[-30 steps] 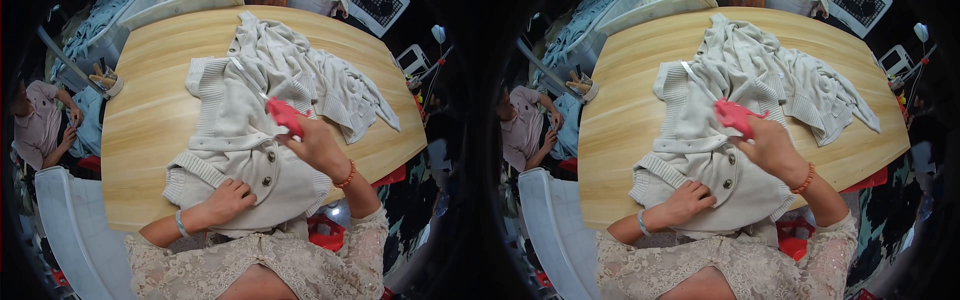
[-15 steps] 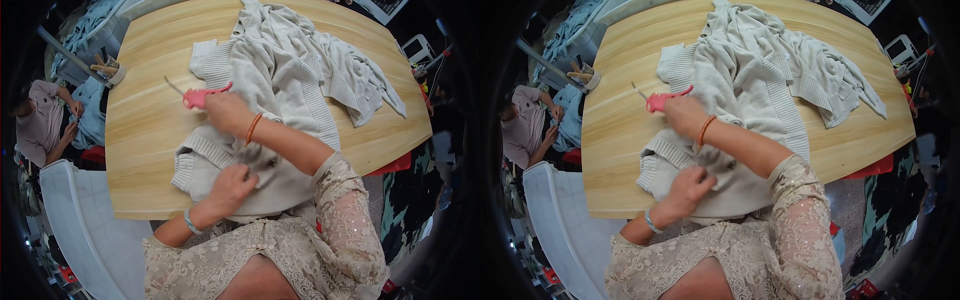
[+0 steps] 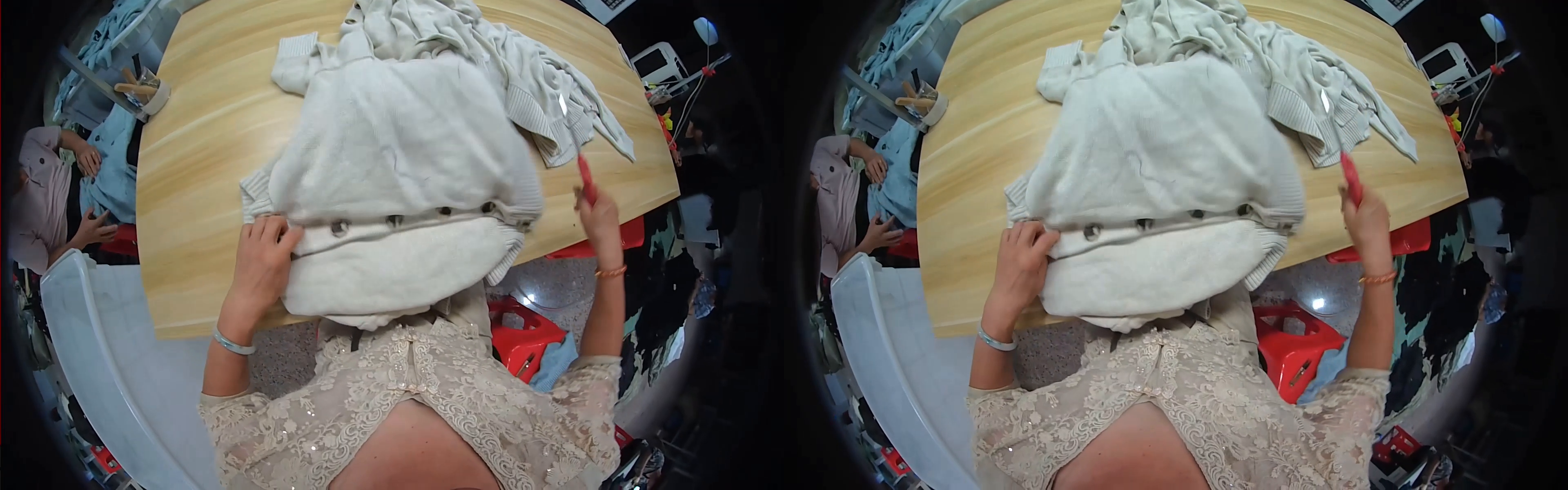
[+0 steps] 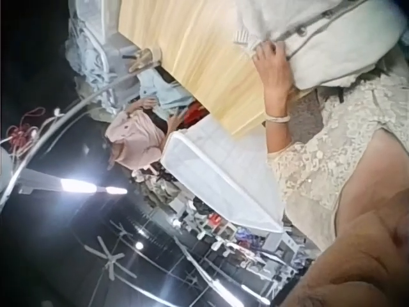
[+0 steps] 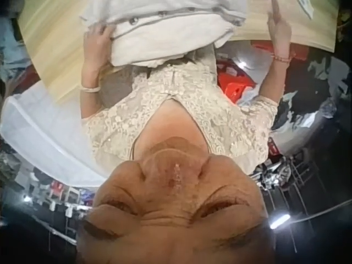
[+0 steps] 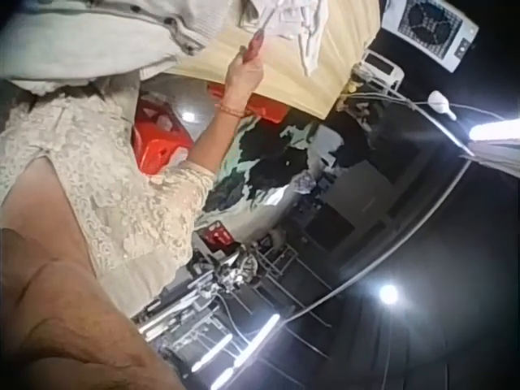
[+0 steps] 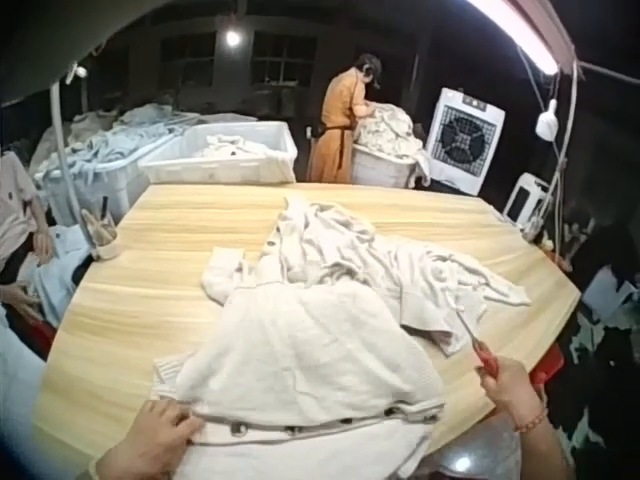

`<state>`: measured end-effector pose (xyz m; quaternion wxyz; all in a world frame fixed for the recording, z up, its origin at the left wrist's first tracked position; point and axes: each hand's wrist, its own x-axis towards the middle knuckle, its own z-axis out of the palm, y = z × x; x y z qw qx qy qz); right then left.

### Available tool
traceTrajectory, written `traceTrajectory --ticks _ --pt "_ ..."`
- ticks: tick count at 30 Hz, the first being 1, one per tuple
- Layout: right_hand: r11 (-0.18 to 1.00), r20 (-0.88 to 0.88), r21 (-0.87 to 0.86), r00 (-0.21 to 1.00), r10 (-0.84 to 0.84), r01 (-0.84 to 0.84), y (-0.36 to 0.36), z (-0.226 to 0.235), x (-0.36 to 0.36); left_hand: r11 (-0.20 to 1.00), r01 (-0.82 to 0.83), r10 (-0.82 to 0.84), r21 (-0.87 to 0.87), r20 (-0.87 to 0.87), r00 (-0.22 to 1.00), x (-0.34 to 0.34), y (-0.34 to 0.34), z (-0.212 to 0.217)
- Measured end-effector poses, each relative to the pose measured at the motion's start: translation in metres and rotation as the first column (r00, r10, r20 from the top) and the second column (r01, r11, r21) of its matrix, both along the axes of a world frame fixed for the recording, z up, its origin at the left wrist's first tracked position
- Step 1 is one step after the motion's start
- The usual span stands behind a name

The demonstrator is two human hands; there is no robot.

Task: Trimming excess threads from knitted cardigans using scissors.

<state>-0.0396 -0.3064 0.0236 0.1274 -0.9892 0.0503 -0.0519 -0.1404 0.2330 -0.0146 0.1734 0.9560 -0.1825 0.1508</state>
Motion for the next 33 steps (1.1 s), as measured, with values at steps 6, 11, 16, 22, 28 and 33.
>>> traceTrajectory --ticks 6,11,16,22,28,33 --pt "0.965 0.142 -0.256 0.986 0.088 -0.050 0.030 -0.016 -0.082 0.993 0.016 -0.043 -0.117 -0.236 0.971 -0.008 -0.002 0.013" --pt "0.944 0.013 0.264 0.980 0.200 -0.197 0.083 0.005 -0.091 0.966 -0.088 -0.007 -0.243 -0.364 0.931 -0.007 -0.002 0.004" --pt "0.684 -0.022 0.305 0.713 0.701 -0.663 0.143 0.010 -0.091 0.905 -0.140 -0.063 -0.401 -0.453 0.889 -0.005 0.004 0.002" --pt "0.607 -0.319 0.399 0.517 0.794 -0.687 0.206 0.013 -0.082 0.871 -0.014 -0.182 -0.492 -0.348 0.919 -0.003 0.016 -0.018" --pt "0.607 -0.280 0.408 0.540 0.794 -0.681 0.214 0.006 -0.076 0.765 -0.271 -0.025 -0.584 -0.447 0.894 -0.010 0.005 -0.016" --pt "0.658 -0.237 0.405 0.622 0.746 -0.635 0.185 0.004 -0.088 0.927 0.013 -0.092 -0.374 -0.194 0.977 0.011 -0.047 0.001"
